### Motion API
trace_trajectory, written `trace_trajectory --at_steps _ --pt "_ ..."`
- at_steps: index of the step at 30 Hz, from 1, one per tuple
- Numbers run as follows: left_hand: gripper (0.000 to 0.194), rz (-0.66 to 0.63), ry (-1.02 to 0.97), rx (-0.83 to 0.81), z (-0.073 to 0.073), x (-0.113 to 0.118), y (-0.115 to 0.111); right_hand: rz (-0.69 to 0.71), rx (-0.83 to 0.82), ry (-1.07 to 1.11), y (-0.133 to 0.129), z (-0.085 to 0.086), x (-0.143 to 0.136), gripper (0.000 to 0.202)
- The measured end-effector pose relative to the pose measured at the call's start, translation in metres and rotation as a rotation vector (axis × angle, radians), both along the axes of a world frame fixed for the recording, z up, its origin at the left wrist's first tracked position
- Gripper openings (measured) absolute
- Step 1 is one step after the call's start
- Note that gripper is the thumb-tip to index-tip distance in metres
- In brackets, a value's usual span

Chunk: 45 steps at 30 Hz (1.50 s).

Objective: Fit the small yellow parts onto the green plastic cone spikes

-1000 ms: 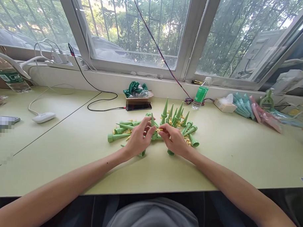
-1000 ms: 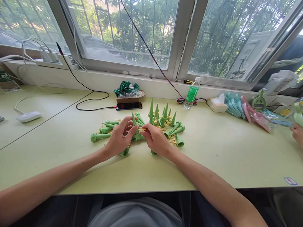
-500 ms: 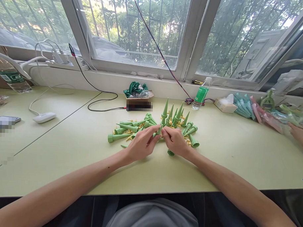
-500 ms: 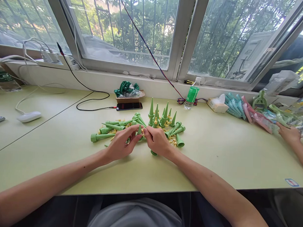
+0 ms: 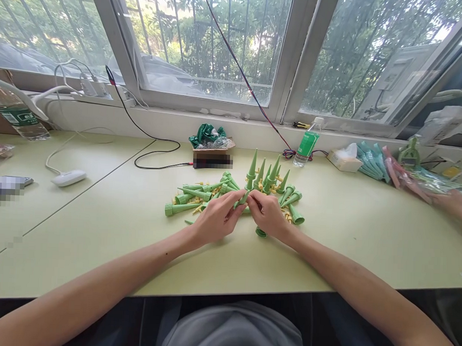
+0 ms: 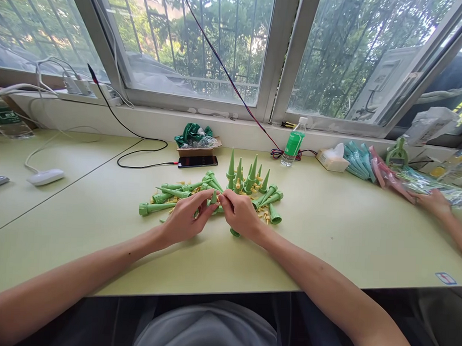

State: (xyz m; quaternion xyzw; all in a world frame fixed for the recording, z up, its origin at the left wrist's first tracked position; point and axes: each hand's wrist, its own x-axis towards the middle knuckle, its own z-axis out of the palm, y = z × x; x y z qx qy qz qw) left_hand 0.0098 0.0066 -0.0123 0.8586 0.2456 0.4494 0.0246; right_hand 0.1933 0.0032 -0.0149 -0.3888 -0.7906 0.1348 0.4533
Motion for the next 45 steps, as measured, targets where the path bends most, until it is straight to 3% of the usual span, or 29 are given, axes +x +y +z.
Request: trace_trajectory --at_steps 11,16,20,25,35,45 --pt "0.024 -0.009 -0.012 -0.010 0.0020 0.0009 -0.0006 0.022 -0.064 0.039 -0.0017 0.0002 -0.0002 0.031" --pt "0.024 0.061 -0.090 -0.181 0.0015 0.0015 0.0011 0.032 -0.071 0.046 -0.0042 0.0026 -0.0007 0.017" --pt "0.024 0.086 -0.171 -0.346 0.0061 0.0030 0.0014 0.067 -0.046 0.027 -0.0035 0.0030 -0.0002 0.024" --pt "0.024 0.085 -0.175 -0.394 0.0098 0.0036 0.0003 0.097 -0.034 0.036 0.0015 -0.0005 0.0013 0.019" --pt "0.024 0.075 -0.112 -0.250 0.0009 -0.0008 0.0035 0.099 0.000 0.016 0.0011 0.0010 0.0035 0.013" --pt "0.026 0.033 -0.036 0.007 0.0020 -0.0045 0.0025 0.120 0.039 -0.065 0.0010 0.0017 0.0046 0.027"
